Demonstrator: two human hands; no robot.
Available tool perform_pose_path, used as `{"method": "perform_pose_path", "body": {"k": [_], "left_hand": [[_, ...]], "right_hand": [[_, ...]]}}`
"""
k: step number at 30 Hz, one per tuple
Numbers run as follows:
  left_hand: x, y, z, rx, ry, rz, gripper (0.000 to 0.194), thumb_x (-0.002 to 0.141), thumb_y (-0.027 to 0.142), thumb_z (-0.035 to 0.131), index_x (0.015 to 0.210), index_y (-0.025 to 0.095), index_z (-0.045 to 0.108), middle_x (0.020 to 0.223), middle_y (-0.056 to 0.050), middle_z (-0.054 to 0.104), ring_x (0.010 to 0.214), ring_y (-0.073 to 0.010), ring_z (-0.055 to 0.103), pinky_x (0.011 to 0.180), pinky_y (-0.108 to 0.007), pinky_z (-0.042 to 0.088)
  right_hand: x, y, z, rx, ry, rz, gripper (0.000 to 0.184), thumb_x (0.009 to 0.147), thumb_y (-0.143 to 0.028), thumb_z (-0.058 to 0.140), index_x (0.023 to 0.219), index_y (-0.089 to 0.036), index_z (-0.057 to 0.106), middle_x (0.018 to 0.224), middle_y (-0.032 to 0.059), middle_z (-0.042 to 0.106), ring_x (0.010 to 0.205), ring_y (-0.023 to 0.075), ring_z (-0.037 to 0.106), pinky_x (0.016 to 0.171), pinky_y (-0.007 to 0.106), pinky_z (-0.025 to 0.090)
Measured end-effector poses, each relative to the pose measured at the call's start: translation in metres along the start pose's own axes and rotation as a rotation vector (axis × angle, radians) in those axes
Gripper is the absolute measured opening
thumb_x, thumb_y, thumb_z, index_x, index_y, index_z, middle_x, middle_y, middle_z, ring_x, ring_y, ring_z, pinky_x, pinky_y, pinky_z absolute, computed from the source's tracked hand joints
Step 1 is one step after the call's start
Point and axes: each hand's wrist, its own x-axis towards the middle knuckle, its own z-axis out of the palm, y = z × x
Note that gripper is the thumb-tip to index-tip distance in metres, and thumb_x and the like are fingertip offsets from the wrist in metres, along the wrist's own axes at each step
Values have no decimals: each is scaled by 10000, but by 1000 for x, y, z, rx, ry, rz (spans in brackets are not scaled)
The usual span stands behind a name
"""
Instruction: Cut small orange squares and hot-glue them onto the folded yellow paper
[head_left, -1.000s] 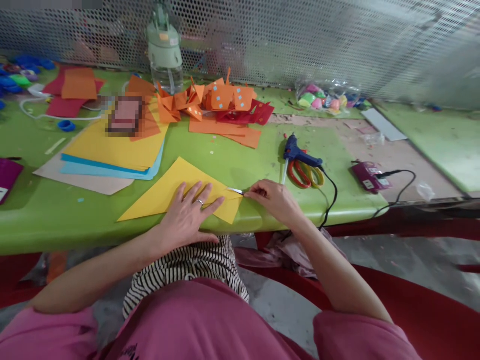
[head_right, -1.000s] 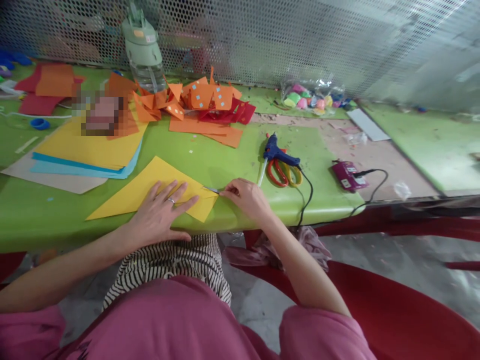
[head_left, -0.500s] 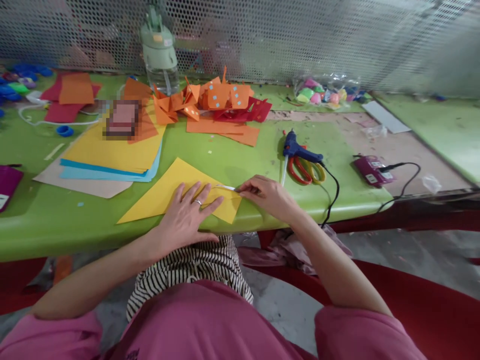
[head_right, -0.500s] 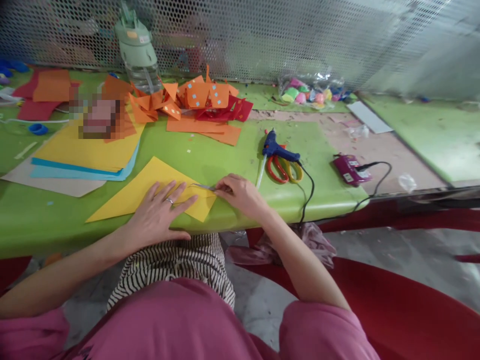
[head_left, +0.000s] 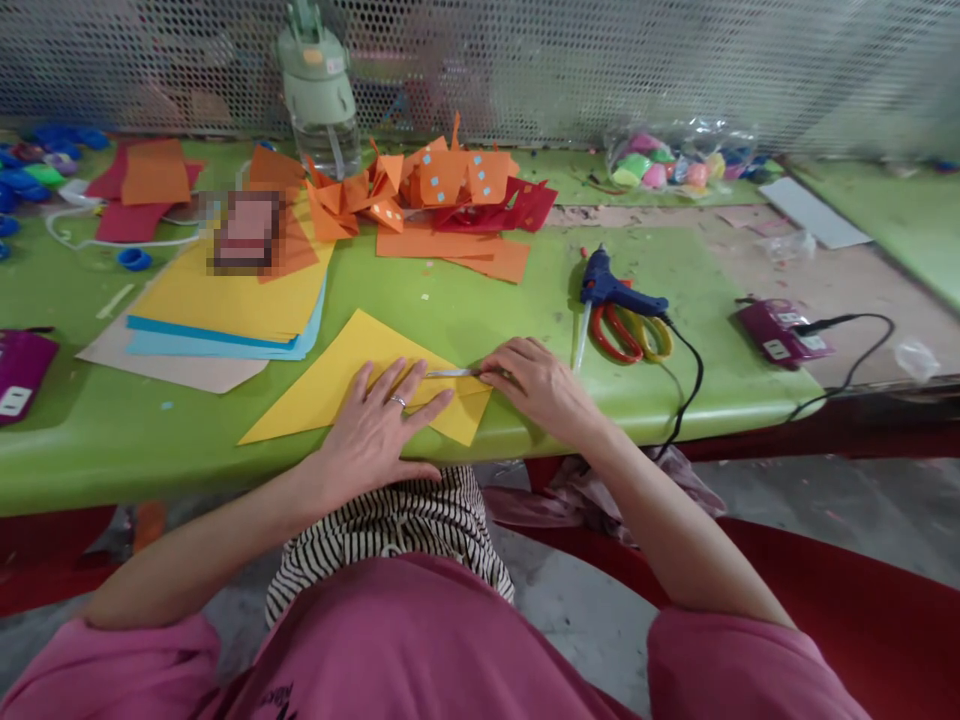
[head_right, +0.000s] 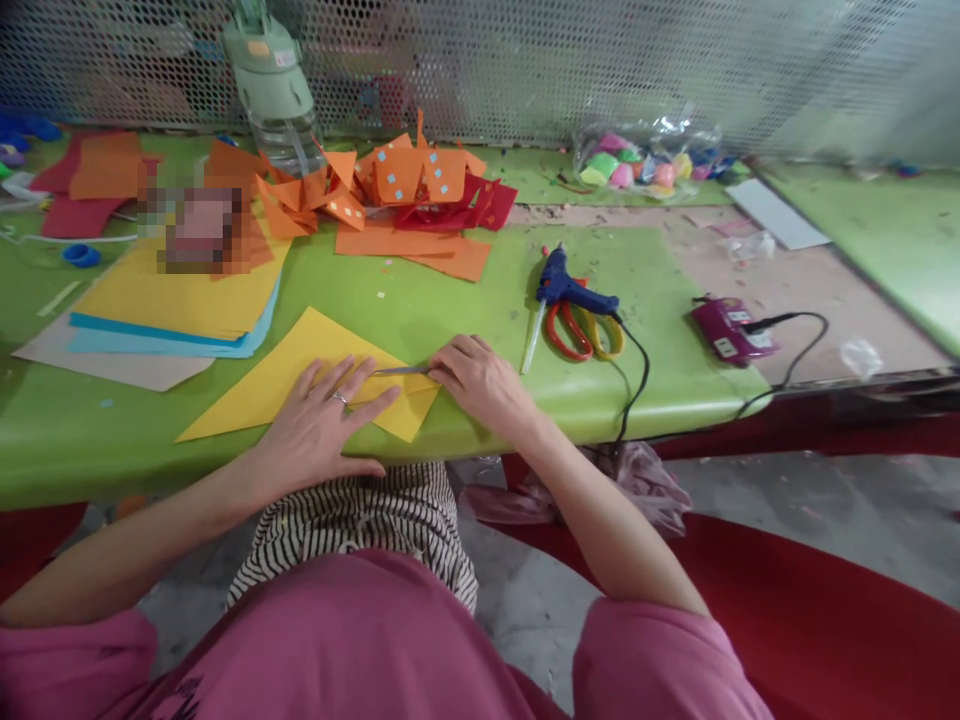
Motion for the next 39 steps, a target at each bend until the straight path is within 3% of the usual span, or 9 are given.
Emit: {"method": "perform_pose_path", "body": {"k": [9,15,18,22,24,27,32,39], "left_hand": [[0,-3,-2,-19,-18,-15,949,740,789,583,1536,311,387,1602,-250,294,1472,-456,300,1179,-618,223],[2,0,-7,-34,-57,-24,981,713,817,586,1537,325,380,1604,-242,299,1470,-466,297,1171,-641,219],[5,-4,-15,-64,-85,-38,1058,685,861,566,1543,273,372,1587,-243,338,1455,-470,320,1158,-674,220],[13,-25,-21,-159,-53,-54,960,879,783,376,1549,100,304,1517,-226,460,1415,-356,426,1168,-518,333],[17,-37,-18,-113,-19,-106,863,962,690,292,1531,41,310,1553,-227,414,1468,-333,354,1202,-489,290],[21,-48,-12,-26,-50,-134,797,987,637,307,1531,55,325,1615,-200,317,1512,-343,264,1237,-509,205],[22,-48,-13,3,-96,-176,838,950,677,377,1541,85,332,1636,-198,263,1522,-370,220,1235,-501,207],[25,-47,-17,7,-148,-226,907,936,699,364,1551,37,280,1643,-181,253,1530,-340,213,1236,-494,208]], "right_hand": [[14,7,5,91,-27,-206,216,1004,-281,492,988,-184,685,938,86,709,877,214,610,807,346,491],[13,4,3,77,-37,-81,140,957,-241,572,884,-177,672,850,72,684,800,194,606,730,310,464],[16,2,2,109,-67,-38,99,934,-226,608,874,-181,671,843,54,679,779,174,605,718,289,453],[18,0,0,130,-85,-11,85,924,-227,622,881,-181,680,854,46,676,764,154,608,704,268,448],[19,0,-1,135,-95,-8,92,924,-222,620,879,-174,684,852,48,677,750,149,609,698,264,450],[20,0,0,133,-103,-10,103,922,-222,620,868,-165,687,836,51,678,738,148,613,698,265,458],[23,-4,4,148,-94,52,87,901,-228,639,861,-173,692,844,50,690,734,151,629,682,263,459],[24,-2,-1,160,-108,136,78,883,-240,657,841,-190,699,810,39,699,697,147,624,650,264,451]]}}
